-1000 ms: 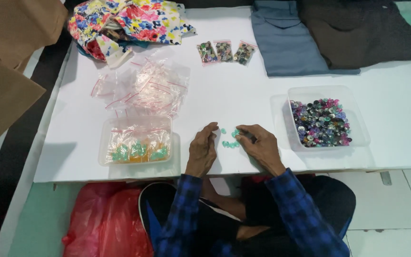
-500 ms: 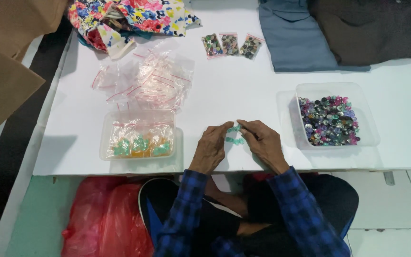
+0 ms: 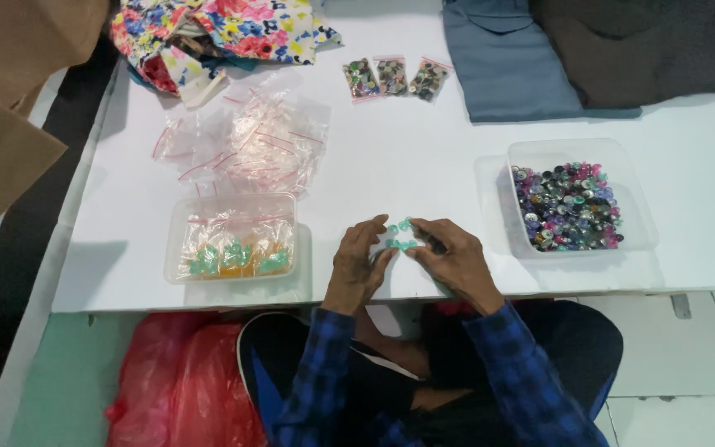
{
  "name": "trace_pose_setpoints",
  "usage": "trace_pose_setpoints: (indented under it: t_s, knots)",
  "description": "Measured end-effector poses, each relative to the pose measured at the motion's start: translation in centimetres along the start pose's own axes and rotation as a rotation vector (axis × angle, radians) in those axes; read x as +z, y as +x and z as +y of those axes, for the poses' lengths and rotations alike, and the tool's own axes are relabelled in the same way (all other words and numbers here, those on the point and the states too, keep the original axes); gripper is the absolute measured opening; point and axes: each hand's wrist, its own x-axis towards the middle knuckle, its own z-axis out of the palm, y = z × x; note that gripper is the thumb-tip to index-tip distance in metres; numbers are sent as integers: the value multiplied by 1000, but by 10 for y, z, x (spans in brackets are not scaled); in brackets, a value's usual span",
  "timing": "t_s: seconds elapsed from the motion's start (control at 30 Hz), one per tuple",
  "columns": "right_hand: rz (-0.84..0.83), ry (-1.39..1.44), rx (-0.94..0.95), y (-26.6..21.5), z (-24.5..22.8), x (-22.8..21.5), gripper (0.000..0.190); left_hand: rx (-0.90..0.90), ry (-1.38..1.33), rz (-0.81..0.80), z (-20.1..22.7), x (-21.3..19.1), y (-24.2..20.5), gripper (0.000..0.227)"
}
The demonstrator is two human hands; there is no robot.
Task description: Sorting and picking colorful buttons from a plastic container and placing them on a table for organization.
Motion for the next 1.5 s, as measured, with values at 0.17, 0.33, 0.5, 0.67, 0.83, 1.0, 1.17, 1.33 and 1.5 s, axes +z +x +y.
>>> trace_pose_setpoints:
  t_s: [0.17, 0.33, 0.5, 0.67, 0.83, 1.0, 1.17, 1.33, 1.5]
  knots:
    - [36, 47, 29, 9, 10, 5, 43, 20, -53, -17, -9, 13, 12, 48]
    - [106, 69, -25, -5, 1, 4, 48, 62, -49, -31, 4, 6, 11, 50]
    - [214, -128, -226, -17, -32, -12, 35, 172, 146, 123, 34, 4, 18, 40]
    - [404, -210, -269, -28, -29, -81, 24, 300, 99, 136, 82, 39, 42, 25]
    - [358, -461, -129, 16, 19, -179, 12, 499, 115, 60, 105, 105, 84, 17]
    - [-185, -682, 370, 73, 60, -201, 28, 505, 317, -183, 88, 177, 123, 6]
    - [-355, -916, 264, 90, 106, -185, 16, 415, 424, -306, 95, 179, 135, 21]
    - [-379, -893, 217, 90, 122, -182, 17, 397, 456, -327, 90, 183, 139, 23]
    - [-484, -942, 288, 89, 131, -180, 17, 354, 439, -391, 86, 183, 137, 27]
